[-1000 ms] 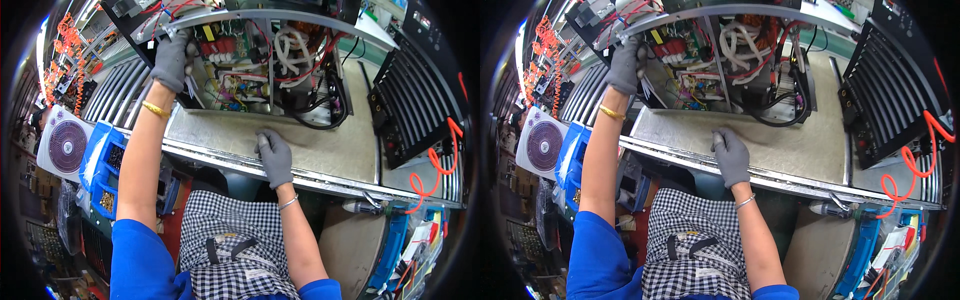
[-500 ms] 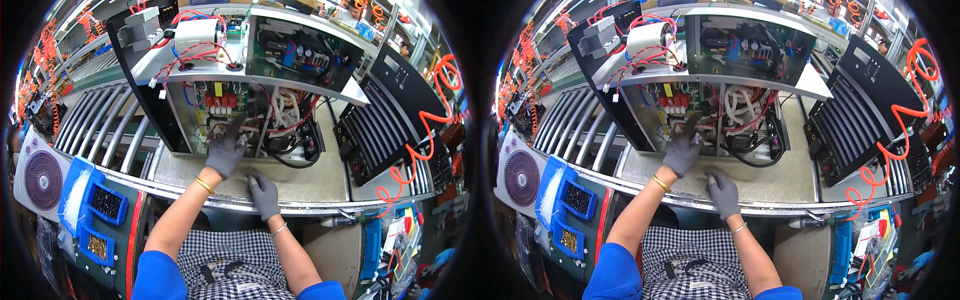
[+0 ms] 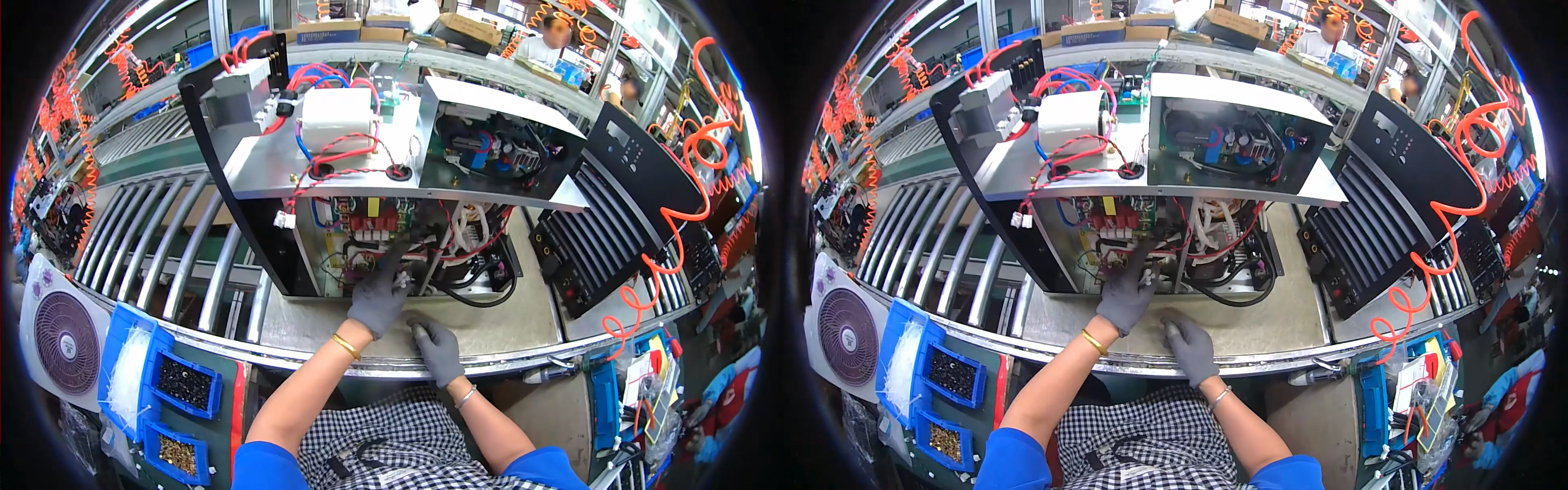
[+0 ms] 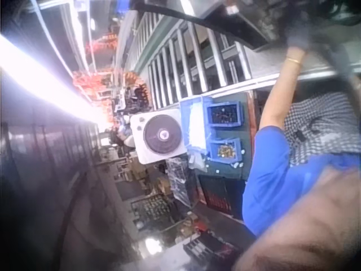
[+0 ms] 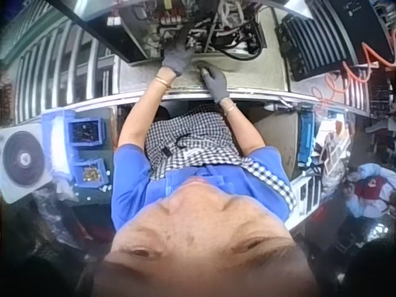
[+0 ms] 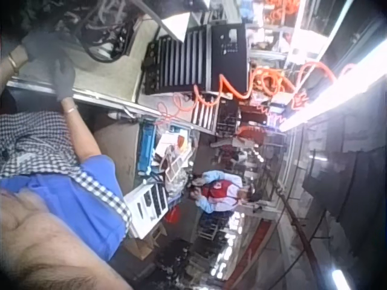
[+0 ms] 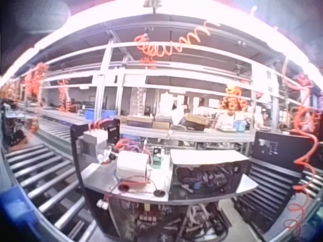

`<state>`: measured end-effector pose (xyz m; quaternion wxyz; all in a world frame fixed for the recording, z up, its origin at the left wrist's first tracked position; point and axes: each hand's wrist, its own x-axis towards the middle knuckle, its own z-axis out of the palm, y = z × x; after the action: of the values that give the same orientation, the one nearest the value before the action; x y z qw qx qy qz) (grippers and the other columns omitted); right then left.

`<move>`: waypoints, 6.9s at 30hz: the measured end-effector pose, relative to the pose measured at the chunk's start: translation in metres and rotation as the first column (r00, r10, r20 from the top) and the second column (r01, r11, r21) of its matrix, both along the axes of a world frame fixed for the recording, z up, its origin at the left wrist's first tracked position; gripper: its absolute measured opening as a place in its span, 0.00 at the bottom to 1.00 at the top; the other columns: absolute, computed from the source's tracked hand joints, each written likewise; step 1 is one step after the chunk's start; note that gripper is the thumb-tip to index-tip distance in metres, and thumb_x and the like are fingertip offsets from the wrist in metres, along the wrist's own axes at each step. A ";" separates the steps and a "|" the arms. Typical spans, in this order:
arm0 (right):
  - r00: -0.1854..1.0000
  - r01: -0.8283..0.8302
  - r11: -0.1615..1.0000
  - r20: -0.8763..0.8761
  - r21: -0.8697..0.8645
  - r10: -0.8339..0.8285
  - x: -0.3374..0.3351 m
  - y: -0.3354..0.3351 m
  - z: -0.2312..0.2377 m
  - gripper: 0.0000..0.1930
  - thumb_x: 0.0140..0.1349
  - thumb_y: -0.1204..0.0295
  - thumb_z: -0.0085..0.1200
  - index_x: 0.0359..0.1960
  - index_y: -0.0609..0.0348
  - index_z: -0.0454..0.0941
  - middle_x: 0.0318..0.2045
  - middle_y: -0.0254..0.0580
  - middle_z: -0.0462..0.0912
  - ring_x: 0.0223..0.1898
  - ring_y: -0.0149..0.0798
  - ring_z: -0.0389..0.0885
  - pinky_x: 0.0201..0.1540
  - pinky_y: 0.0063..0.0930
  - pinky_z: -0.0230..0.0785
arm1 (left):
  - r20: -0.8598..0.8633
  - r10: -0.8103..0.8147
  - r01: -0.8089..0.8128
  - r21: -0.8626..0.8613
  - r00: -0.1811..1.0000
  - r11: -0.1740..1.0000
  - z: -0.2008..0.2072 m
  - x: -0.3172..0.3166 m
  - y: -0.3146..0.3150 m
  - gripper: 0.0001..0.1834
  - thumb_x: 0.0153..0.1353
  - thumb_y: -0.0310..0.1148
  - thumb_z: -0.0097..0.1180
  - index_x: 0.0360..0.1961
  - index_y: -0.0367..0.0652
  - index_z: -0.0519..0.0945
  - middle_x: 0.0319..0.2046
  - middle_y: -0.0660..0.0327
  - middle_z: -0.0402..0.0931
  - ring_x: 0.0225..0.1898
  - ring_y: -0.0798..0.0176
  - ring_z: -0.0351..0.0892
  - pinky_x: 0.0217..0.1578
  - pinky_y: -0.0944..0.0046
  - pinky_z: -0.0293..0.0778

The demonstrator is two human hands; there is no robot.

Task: The person assembles an electronic device on a factory workbench. They connect various wires to internal components, secure a metal casing, and use pliers to crimp connectors. The person also handles small parts from blue bins and organizes the wiring inside the device.

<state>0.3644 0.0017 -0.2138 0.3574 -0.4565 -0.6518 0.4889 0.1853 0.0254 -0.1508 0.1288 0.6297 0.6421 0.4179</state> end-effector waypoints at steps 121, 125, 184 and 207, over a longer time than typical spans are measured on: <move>0.922 -0.189 0.358 0.291 0.914 -0.256 0.004 0.074 0.187 0.08 0.60 0.66 0.60 0.39 0.51 0.80 0.30 0.40 0.81 0.32 0.48 0.81 0.35 0.39 0.72 | 0.446 -0.090 0.025 0.150 0.890 0.988 0.013 0.014 0.036 0.12 0.63 0.28 0.56 0.47 0.46 0.81 0.24 0.63 0.74 0.21 0.65 0.70 0.23 0.63 0.66; 0.939 -0.169 0.476 0.288 0.863 -0.189 0.005 0.066 0.188 0.05 0.61 0.67 0.60 0.36 0.52 0.80 0.29 0.41 0.82 0.32 0.48 0.81 0.35 0.40 0.73 | 0.364 0.011 -0.115 0.266 0.931 0.957 0.008 0.015 0.033 0.07 0.62 0.28 0.56 0.40 0.45 0.80 0.20 0.62 0.72 0.20 0.64 0.70 0.24 0.62 0.66; 0.992 -0.113 0.542 0.124 0.833 0.016 -0.005 0.064 0.120 0.06 0.59 0.72 0.60 0.37 0.55 0.79 0.33 0.45 0.83 0.35 0.53 0.83 0.36 0.41 0.75 | 0.768 -0.077 0.106 0.012 0.636 0.994 0.011 0.007 0.041 0.12 0.67 0.42 0.57 0.32 0.47 0.80 0.17 0.72 0.67 0.14 0.76 0.59 0.15 0.69 0.52; 0.416 -0.152 0.957 -0.894 -0.247 -0.165 -0.066 0.033 0.104 0.08 0.76 0.63 0.45 0.47 0.52 0.68 0.34 0.28 0.71 0.16 0.21 0.57 0.14 0.14 0.49 | 0.157 -0.167 0.151 0.110 0.973 0.982 0.003 -0.031 0.064 0.15 0.65 0.44 0.57 0.50 0.53 0.83 0.21 0.61 0.75 0.21 0.67 0.72 0.23 0.63 0.67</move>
<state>0.2986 0.0350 -0.1098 0.5831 -0.1691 -0.2735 0.7461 0.1540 0.0896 -0.1483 0.1837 0.6477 0.5556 0.4878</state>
